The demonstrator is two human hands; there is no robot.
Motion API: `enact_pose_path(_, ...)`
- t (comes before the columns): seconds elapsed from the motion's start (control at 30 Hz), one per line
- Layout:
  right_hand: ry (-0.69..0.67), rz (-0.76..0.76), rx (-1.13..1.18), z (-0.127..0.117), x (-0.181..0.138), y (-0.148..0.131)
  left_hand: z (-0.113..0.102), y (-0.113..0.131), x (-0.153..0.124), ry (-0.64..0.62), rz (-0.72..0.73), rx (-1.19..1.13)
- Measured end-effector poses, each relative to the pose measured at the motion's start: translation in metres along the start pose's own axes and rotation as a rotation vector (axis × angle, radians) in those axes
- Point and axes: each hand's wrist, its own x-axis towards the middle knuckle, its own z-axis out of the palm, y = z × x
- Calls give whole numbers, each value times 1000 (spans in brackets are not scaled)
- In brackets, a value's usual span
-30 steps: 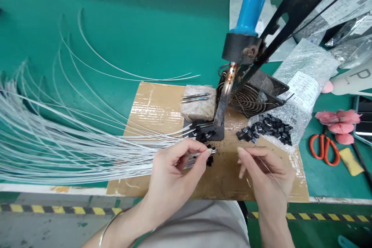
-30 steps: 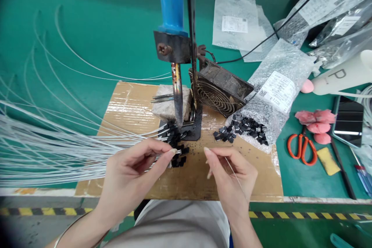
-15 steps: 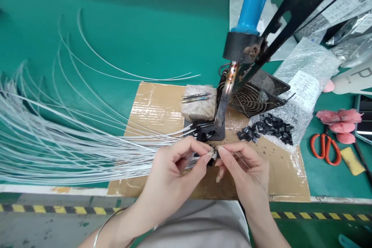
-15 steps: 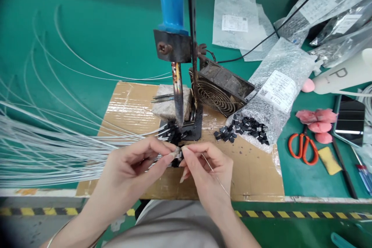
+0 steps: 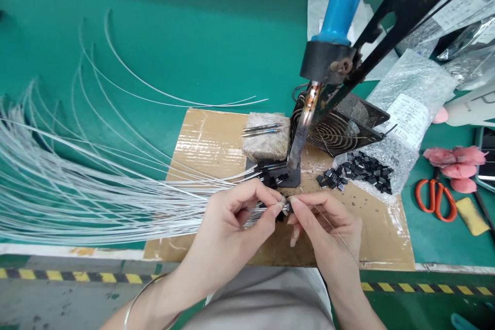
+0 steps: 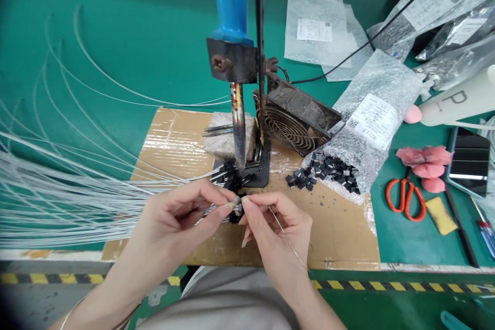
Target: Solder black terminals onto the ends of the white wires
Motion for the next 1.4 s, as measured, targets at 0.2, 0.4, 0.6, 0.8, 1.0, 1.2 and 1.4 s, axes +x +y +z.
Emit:
enact_pose_path(0.2,-9,-263,-323,-8,-1,-1,1,-2,4,8,3,-4)
enact_pose_path(0.4,-28,-266,-276,-11,-2,2,4,-3,11,42,6,26)
enact_pose_path(0.6,-45,-357,-375,-11,2,-3,4,1,17,66,19,49)
enact_pose_path(0.8,-64,-327,-277,-7,7,-6,2,2,21,63,31,73)
enact_pose_path(1.0,41,-258,-170,7,5,-12,3,4,27,80,33,61)
enact_pose_path(1.2,91,-242,-153,12,5,-18,3,8,31,84,55,75)
enact_pose_path(1.4,41,-324,-200,4,11,-15,3,12,32,70,45,76)
